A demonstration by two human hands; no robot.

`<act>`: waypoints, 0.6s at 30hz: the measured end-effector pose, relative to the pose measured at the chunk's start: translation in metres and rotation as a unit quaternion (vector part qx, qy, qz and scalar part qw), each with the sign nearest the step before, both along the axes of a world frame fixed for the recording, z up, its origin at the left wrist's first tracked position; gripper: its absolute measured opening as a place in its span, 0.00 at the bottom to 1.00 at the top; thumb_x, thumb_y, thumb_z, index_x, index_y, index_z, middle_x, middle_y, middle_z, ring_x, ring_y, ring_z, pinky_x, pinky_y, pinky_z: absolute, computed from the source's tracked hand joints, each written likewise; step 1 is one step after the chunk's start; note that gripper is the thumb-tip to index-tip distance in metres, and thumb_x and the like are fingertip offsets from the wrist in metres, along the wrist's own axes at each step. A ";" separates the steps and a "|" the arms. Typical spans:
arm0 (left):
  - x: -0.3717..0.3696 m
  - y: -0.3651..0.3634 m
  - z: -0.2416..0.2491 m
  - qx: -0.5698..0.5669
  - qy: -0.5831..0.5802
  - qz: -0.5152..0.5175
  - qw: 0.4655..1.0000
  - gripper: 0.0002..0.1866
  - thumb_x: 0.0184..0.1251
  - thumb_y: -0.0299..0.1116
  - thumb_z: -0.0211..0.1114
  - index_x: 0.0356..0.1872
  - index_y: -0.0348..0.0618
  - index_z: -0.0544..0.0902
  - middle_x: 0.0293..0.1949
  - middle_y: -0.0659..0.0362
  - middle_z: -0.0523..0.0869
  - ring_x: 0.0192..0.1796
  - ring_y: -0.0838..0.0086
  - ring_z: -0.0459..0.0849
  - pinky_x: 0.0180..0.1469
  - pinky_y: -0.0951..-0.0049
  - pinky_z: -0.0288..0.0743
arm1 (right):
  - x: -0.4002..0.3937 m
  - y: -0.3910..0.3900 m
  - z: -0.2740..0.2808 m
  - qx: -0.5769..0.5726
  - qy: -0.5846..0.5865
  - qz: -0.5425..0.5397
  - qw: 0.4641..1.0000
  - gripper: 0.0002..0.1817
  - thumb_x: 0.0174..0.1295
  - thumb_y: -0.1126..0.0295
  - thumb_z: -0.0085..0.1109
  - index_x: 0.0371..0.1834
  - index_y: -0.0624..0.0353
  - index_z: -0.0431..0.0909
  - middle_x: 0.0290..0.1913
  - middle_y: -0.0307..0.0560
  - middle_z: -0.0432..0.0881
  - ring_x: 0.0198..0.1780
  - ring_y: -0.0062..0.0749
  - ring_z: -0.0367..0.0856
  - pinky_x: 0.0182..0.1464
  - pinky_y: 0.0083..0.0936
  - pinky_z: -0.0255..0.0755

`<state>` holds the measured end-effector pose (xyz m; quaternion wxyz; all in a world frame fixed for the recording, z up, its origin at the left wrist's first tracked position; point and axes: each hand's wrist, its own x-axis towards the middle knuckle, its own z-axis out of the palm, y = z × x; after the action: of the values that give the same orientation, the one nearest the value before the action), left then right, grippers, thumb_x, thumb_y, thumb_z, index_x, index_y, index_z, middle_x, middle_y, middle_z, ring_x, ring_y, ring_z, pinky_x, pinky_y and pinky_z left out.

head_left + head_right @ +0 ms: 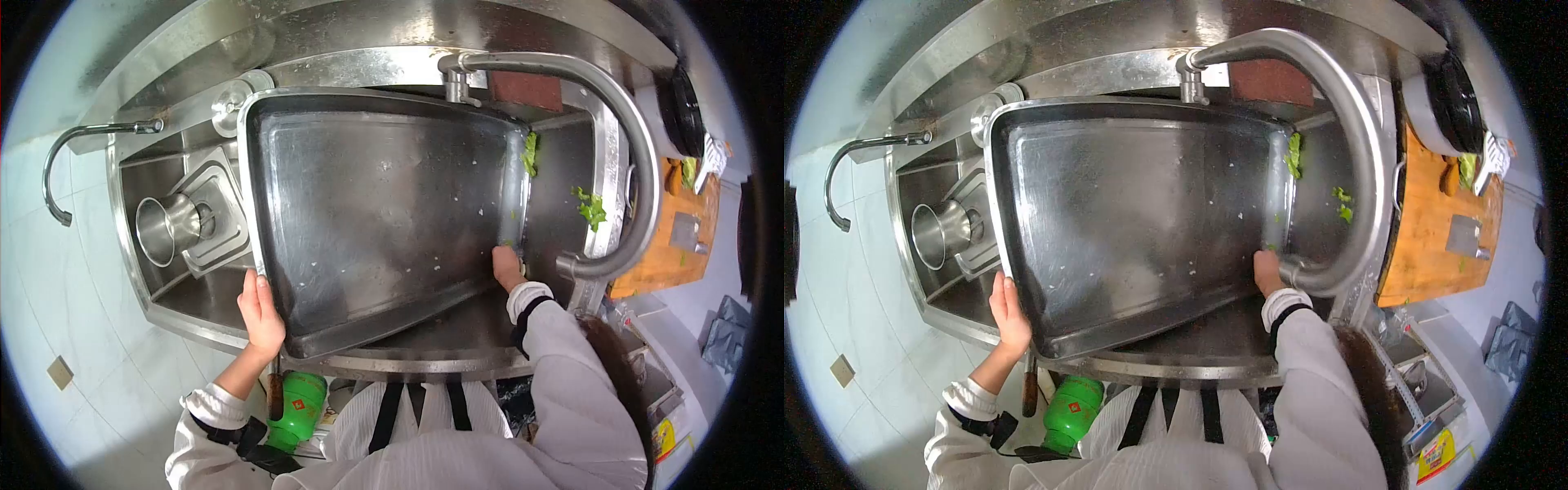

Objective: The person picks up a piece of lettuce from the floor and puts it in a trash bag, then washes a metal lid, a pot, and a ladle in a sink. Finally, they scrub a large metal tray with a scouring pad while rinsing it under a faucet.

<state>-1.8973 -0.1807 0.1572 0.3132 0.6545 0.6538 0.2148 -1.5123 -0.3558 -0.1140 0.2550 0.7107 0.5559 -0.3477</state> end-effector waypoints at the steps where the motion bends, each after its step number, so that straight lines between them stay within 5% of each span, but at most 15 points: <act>1: 0.000 0.002 -0.001 0.001 0.002 0.003 1.000 0.13 0.69 0.32 0.43 0.26 0.36 0.64 0.13 0.59 0.56 0.17 0.79 0.54 0.19 0.71 0.48 | 0.004 0.003 -0.008 0.001 0.002 0.003 1.000 0.07 0.49 0.80 0.52 0.29 0.63 0.80 0.35 0.60 0.79 0.40 0.51 0.79 0.42 0.40 0.74; 3: -0.002 -0.001 -0.001 -0.004 0.011 0.005 1.000 0.13 0.69 0.33 0.43 0.25 0.37 0.63 0.13 0.60 0.56 0.18 0.80 0.54 0.19 0.71 0.47 | 0.011 -0.006 -0.021 0.076 -0.006 -0.132 0.988 0.07 0.47 0.80 0.52 0.28 0.65 0.79 0.35 0.62 0.79 0.40 0.54 0.78 0.42 0.41 0.73; 7: 0.000 0.000 0.000 -0.005 -0.003 0.000 1.000 0.13 0.69 0.32 0.43 0.24 0.37 0.62 0.13 0.60 0.56 0.17 0.80 0.54 0.19 0.71 0.47 | 0.002 -0.005 -0.021 0.057 0.002 -0.122 0.991 0.06 0.46 0.79 0.54 0.27 0.64 0.80 0.34 0.61 0.79 0.41 0.54 0.78 0.43 0.41 0.73; 8: -0.001 -0.002 0.000 -0.005 -0.007 0.000 1.000 0.13 0.69 0.32 0.43 0.24 0.37 0.62 0.13 0.60 0.56 0.17 0.80 0.54 0.19 0.71 0.47 | -0.011 0.003 -0.012 0.026 -0.016 -0.160 0.987 0.06 0.43 0.73 0.62 0.25 0.63 0.80 0.32 0.59 0.80 0.40 0.53 0.79 0.42 0.41 0.73; 11: -0.004 -0.001 -0.003 0.005 0.000 -0.010 1.000 0.13 0.69 0.32 0.43 0.24 0.37 0.62 0.13 0.57 0.56 0.16 0.78 0.54 0.19 0.71 0.48 | -0.055 0.029 0.038 0.077 0.150 -0.130 0.977 0.19 0.27 0.65 0.75 0.22 0.63 0.79 0.28 0.56 0.79 0.35 0.50 0.79 0.39 0.39 0.73; 14: -0.003 -0.001 -0.001 -0.004 0.000 -0.004 1.000 0.13 0.69 0.31 0.43 0.24 0.37 0.61 0.13 0.55 0.57 0.16 0.75 0.55 0.19 0.69 0.49 | -0.108 0.073 0.103 0.169 0.301 -0.175 0.922 0.16 0.32 0.66 0.73 0.20 0.63 0.76 0.26 0.54 0.77 0.32 0.48 0.77 0.35 0.37 0.70; 18: -0.003 -0.002 0.001 0.010 0.007 -0.010 1.000 0.13 0.69 0.31 0.43 0.24 0.37 0.62 0.13 0.52 0.59 0.15 0.69 0.56 0.20 0.66 0.51 | -0.184 0.093 0.153 0.340 0.470 -0.036 0.814 0.16 0.39 0.72 0.65 0.29 0.61 0.69 0.36 0.52 0.71 0.44 0.48 0.70 0.44 0.39 0.67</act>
<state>-1.9001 -0.1825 0.1580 0.3037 0.6654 0.6475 0.2137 -1.6966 -0.2627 0.0390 -0.3073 0.5218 0.6650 -0.4371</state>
